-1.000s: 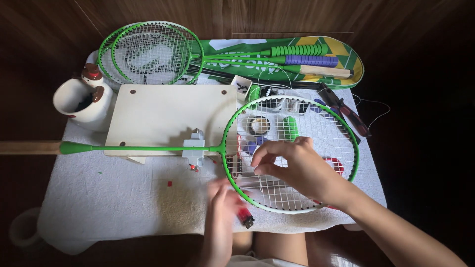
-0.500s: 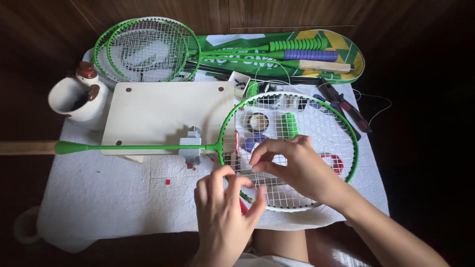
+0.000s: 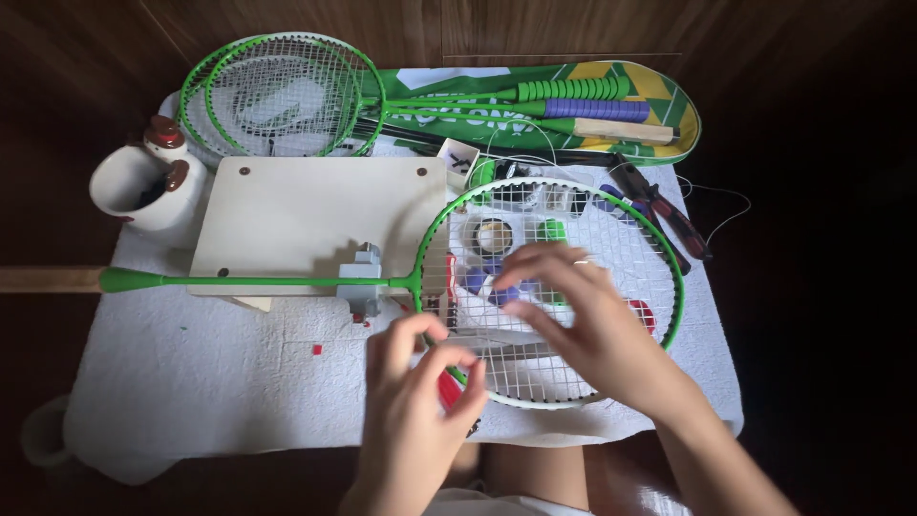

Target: The person strings a green badminton racket that is clamped in a wooden mounting board. They thread white string through the grommets, pull it tight, and tie knots to secure the net. A lighter is used to melt the string ends.

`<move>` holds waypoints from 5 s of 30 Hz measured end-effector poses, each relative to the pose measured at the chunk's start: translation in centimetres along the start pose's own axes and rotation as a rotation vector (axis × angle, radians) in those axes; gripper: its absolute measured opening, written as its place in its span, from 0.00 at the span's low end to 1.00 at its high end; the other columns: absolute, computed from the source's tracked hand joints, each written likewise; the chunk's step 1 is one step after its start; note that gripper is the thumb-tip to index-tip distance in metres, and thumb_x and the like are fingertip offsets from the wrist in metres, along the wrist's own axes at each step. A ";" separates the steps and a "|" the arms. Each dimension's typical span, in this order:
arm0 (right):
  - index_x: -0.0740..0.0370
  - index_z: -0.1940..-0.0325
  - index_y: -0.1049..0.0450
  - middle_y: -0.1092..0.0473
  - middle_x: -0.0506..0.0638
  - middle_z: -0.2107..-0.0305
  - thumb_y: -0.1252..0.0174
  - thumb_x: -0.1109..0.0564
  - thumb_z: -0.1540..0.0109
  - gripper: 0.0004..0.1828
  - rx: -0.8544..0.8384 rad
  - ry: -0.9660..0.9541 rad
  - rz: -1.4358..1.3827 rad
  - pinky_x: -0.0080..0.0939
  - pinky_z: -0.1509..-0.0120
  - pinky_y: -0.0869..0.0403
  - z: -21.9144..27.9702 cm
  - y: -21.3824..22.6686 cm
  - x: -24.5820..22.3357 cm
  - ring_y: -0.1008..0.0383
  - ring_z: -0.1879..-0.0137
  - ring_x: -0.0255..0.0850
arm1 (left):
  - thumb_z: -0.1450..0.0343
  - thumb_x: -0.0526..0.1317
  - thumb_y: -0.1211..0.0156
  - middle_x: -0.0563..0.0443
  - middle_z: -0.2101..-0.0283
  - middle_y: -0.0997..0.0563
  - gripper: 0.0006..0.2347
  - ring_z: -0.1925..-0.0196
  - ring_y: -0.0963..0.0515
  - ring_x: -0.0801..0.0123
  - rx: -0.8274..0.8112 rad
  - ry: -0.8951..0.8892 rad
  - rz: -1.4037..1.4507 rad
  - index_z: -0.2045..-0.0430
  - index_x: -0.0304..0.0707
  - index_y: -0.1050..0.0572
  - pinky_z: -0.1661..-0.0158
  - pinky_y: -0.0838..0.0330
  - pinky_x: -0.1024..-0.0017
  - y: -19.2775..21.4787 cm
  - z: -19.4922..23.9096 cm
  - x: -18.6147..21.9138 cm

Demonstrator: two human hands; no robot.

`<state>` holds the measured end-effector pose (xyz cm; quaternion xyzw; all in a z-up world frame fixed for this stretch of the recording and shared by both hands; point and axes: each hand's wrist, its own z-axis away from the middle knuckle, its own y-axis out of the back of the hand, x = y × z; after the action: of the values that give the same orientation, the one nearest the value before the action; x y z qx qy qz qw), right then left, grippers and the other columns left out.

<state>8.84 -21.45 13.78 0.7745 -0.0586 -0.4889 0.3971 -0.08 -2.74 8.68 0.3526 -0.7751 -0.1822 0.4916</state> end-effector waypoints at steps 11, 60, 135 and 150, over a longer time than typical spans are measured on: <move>0.49 0.58 0.19 0.23 0.44 0.50 0.28 0.50 0.46 0.14 0.143 0.323 0.189 0.43 0.46 0.33 8.6 -6.0 1.3 0.25 0.48 0.39 | 0.44 0.38 0.20 0.54 0.61 0.26 0.08 0.60 0.23 0.73 -0.152 0.069 0.347 0.79 0.47 0.16 0.65 0.31 0.73 -0.4 6.7 -3.0; 0.59 0.58 0.24 0.23 0.48 0.60 0.39 0.61 0.38 0.05 -0.073 0.056 -0.148 0.44 0.42 0.27 2.0 -1.4 0.7 0.22 0.49 0.42 | 0.20 0.43 0.57 0.52 0.77 0.22 0.16 0.73 0.24 0.78 -0.548 0.517 0.979 0.61 0.31 0.22 0.66 0.26 0.77 -1.0 5.2 -4.0; 0.39 0.64 0.23 0.34 0.35 0.64 0.29 0.50 0.55 0.17 0.515 0.267 0.508 0.46 0.50 0.45 14.7 -14.0 4.5 0.36 0.60 0.35 | 0.24 0.42 0.50 0.49 0.58 0.16 0.12 0.52 0.18 0.74 -0.643 0.691 1.128 0.58 0.32 0.23 0.49 0.25 0.72 -2.6 7.1 -4.1; 0.52 0.61 0.31 0.31 0.50 0.60 0.40 0.60 0.41 0.08 0.750 0.270 -0.108 0.42 0.51 0.25 15.5 -13.6 5.4 0.27 0.53 0.41 | 0.20 0.36 0.50 0.49 0.67 0.18 0.08 0.66 0.18 0.77 -0.608 0.387 0.960 0.60 0.29 0.26 0.63 0.22 0.76 -1.7 7.0 -2.0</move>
<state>-4.89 -23.49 -2.42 0.9249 -0.1395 -0.3478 0.0648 -5.15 -2.91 3.17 -0.1668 -0.6573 -0.0858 0.7300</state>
